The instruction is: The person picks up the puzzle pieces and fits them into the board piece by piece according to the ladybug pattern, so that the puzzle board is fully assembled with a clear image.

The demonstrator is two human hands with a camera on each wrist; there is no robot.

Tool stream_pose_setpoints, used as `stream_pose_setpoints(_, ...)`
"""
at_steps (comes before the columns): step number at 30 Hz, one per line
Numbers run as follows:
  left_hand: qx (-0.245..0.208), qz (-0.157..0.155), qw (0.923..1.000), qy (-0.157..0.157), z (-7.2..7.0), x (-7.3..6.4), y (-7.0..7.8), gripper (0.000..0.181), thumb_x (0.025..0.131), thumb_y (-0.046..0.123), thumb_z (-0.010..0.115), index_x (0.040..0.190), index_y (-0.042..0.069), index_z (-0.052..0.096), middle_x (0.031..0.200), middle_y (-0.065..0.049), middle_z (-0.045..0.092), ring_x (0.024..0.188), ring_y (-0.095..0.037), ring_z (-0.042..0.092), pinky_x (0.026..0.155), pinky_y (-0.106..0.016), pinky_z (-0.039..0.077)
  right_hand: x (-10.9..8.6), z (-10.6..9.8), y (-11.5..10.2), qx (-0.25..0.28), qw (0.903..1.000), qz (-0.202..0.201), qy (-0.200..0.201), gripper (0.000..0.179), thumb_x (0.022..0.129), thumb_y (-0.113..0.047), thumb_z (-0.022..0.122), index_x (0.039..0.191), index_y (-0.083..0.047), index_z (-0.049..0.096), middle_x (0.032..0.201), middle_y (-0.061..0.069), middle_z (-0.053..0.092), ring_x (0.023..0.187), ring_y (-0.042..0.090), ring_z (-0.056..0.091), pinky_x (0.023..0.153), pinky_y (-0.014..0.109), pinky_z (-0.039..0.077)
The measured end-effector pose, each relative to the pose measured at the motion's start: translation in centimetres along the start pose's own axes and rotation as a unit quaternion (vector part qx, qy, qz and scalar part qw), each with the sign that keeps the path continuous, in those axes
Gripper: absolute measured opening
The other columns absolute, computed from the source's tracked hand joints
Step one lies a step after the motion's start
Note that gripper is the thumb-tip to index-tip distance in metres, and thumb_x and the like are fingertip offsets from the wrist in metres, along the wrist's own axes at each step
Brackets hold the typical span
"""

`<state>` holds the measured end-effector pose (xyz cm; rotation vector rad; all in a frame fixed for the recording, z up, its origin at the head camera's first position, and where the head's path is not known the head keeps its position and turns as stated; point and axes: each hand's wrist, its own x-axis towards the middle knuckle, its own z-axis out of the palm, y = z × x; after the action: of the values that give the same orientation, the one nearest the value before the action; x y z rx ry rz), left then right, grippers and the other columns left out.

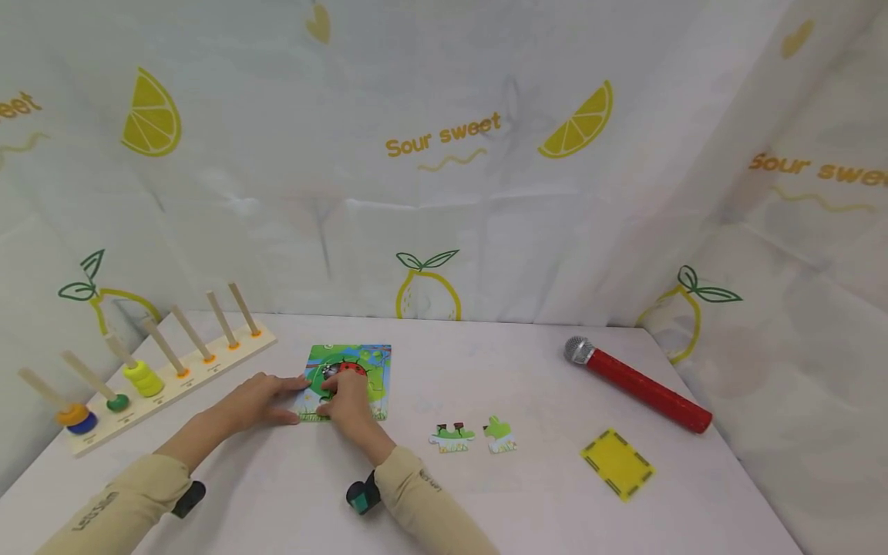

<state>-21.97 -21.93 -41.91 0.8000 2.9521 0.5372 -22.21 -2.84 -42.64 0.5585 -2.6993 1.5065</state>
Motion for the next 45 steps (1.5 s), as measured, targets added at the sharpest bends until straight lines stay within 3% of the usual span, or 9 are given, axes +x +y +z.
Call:
stream_pose_setpoints(6,0.0,-0.003,1.0,-0.002,0.1,0.1,-0.1,0.054,0.076,0.026,0.08,0.121,0.0,0.065,0.118,-0.015,0.066,0.105,-0.038,0.061,0.089,-0.05,0.048,0.0,-0.2,0.4,0.037,0.9992,0.009,0.008,0.03,0.064,0.01,0.082,0.092,0.009,0.072,0.08,0.016,0.071,0.062,0.014,0.064,0.056,0.018,0.05)
stream_pose_setpoints(13,0.003,-0.005,1.0,-0.002,0.1,0.1,-0.2,0.053,0.077,0.025,0.079,0.121,-0.001,0.064,0.117,-0.016,0.066,0.105,-0.039,0.061,0.088,-0.05,0.048,-0.4,-0.1,0.8,0.127,0.99,0.039,0.048,0.039,0.065,0.013,0.08,0.101,0.007,0.068,0.097,0.016,0.071,0.086,0.022,0.07,0.073,0.024,0.055)
stream_pose_setpoints(18,0.002,0.0,1.0,-0.007,0.2,0.0,-0.1,0.054,0.077,0.027,0.079,0.121,0.0,0.065,0.117,-0.016,0.066,0.105,-0.038,0.061,0.088,-0.05,0.048,-0.7,0.6,1.0,0.157,0.9837,0.047,0.073,0.039,0.065,0.015,0.079,0.102,0.008,0.067,0.096,0.016,0.071,0.088,0.023,0.07,0.075,0.025,0.056)
stream_pose_setpoints(32,0.002,0.008,0.9999,0.006,0.3,0.0,-0.3,0.054,0.076,0.027,0.079,0.12,0.0,0.065,0.118,-0.016,0.066,0.106,-0.038,0.061,0.089,-0.05,0.048,-0.6,0.8,0.8,0.151,0.9842,0.058,0.072,0.037,0.063,0.018,0.078,0.097,0.008,0.068,0.092,0.015,0.07,0.086,0.022,0.071,0.073,0.025,0.056)
stream_pose_setpoints(45,-0.005,-0.013,0.9999,-0.005,0.3,0.1,-0.4,0.055,0.077,0.028,0.079,0.123,0.0,0.064,0.12,-0.015,0.065,0.107,-0.039,0.06,0.089,-0.05,0.047,-0.3,1.1,0.8,0.158,0.9836,0.052,0.071,0.034,0.064,0.019,0.077,0.095,0.007,0.068,0.091,0.015,0.071,0.084,0.019,0.07,0.073,0.022,0.055)
